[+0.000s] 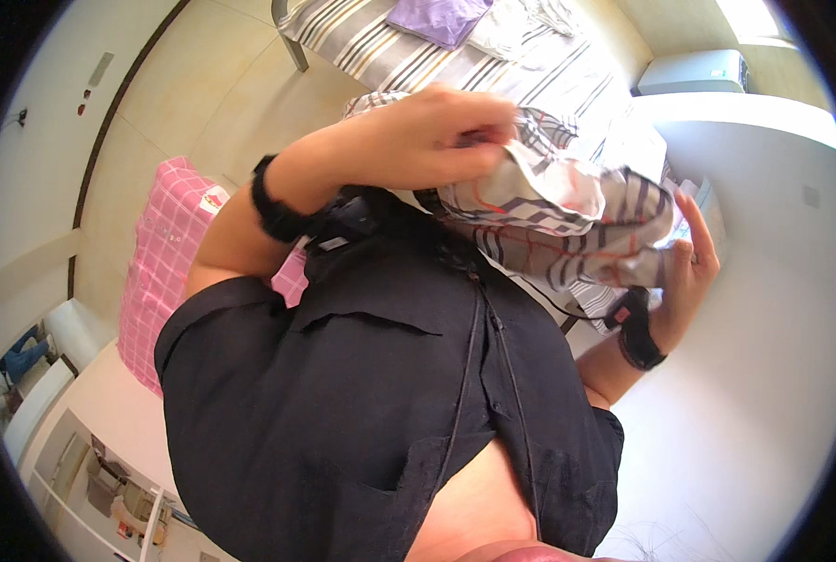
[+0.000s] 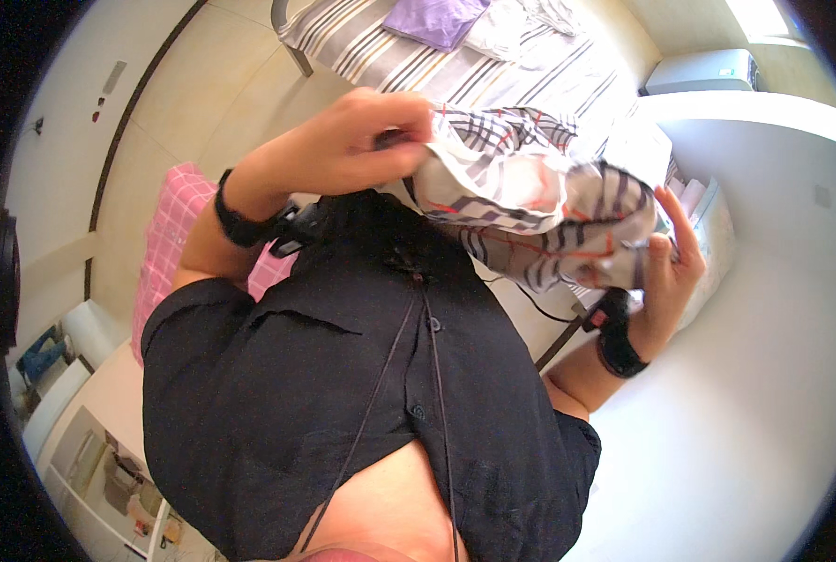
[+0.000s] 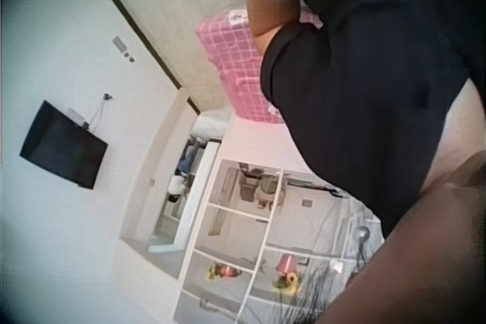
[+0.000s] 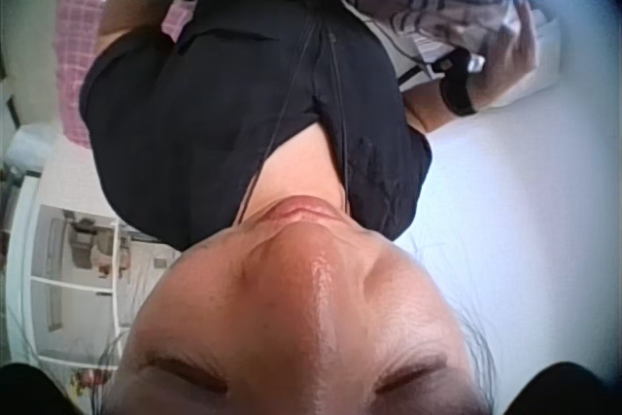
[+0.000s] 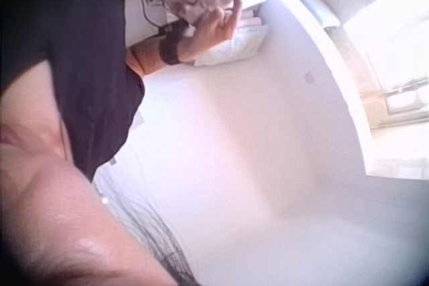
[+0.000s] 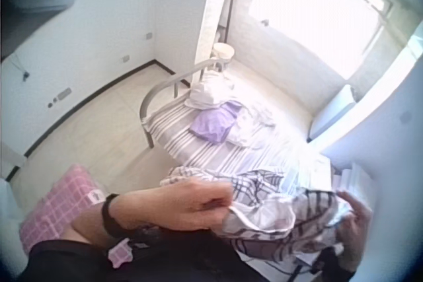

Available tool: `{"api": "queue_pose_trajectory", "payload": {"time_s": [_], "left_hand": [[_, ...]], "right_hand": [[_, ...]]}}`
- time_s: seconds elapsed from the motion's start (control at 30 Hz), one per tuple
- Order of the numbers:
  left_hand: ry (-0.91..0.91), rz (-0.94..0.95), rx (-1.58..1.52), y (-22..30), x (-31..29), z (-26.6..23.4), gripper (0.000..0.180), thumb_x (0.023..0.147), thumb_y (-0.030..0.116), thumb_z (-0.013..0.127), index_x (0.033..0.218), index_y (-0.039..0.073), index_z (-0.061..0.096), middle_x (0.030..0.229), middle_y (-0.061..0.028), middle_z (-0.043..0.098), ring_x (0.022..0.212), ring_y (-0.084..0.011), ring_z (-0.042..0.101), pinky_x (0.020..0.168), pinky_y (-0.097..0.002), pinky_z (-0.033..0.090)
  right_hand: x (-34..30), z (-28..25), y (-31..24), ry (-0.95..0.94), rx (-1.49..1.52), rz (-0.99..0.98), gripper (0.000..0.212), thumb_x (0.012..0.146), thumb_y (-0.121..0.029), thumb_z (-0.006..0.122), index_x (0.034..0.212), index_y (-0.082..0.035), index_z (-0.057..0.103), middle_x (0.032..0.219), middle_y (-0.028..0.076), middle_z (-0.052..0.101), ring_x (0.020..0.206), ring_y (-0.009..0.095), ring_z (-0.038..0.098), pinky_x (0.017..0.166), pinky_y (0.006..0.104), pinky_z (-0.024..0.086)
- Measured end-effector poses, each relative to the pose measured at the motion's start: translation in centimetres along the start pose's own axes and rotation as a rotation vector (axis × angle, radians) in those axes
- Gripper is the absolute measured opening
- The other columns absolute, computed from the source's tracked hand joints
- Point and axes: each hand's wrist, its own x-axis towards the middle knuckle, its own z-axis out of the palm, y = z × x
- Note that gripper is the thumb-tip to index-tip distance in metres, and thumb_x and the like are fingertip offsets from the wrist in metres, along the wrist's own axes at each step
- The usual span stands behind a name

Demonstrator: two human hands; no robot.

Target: The person folds a white sheet on a bed by hand, moves it to another bed, then picks up and folds a plaid fabric item.

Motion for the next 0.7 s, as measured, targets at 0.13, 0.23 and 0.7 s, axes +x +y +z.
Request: {"api": "queue_pose_trajectory", "payload": {"time_s": [0.13, 0.23, 0.7], "left_hand": [[-0.112, -0.004, -0.078, 0.2, 1.8, -1.0, 0.007, 0.071, 0.004, 0.052, 0.074, 0.001, 0.047, 0.060, -0.0073, 0.046, 0.055, -0.0133, 0.045, 0.049, -0.0270, 0.036], [0.200, 0.155, 0.039, -1.4, 1.5, -2.1, 0.008, 0.072, 0.006, 0.054, 0.075, 0.002, 0.048, 0.060, -0.0065, 0.048, 0.055, -0.0131, 0.047, 0.051, -0.0258, 0.039], [0.199, 0.330, 0.181, -2.0, -4.6, -6.0, 0.027, 0.068, 0.002, 0.053, 0.095, 0.008, 0.053, 0.078, -0.0051, 0.057, 0.063, -0.0213, 0.056, 0.056, -0.0317, 0.040]], "right_hand": [[2.1, 10.6, -5.2, -0.402, -0.097, -0.206, 0.034, 0.075, -0.007, 0.055, 0.108, 0.002, 0.051, 0.081, 0.006, 0.059, 0.071, 0.008, 0.053, 0.064, 0.0215, 0.042], [3.2, 13.8, -6.7, -0.591, -0.128, -0.146, 0.015, 0.076, -0.008, 0.055, 0.089, 0.000, 0.056, 0.059, 0.005, 0.050, 0.053, 0.008, 0.045, 0.052, 0.0229, 0.038], [2.4, 21.8, -8.5, -0.489, -0.128, -0.200, 0.044, 0.056, -0.004, 0.063, 0.099, 0.000, 0.055, 0.085, 0.013, 0.058, 0.080, 0.023, 0.057, 0.072, 0.0305, 0.043]]}}
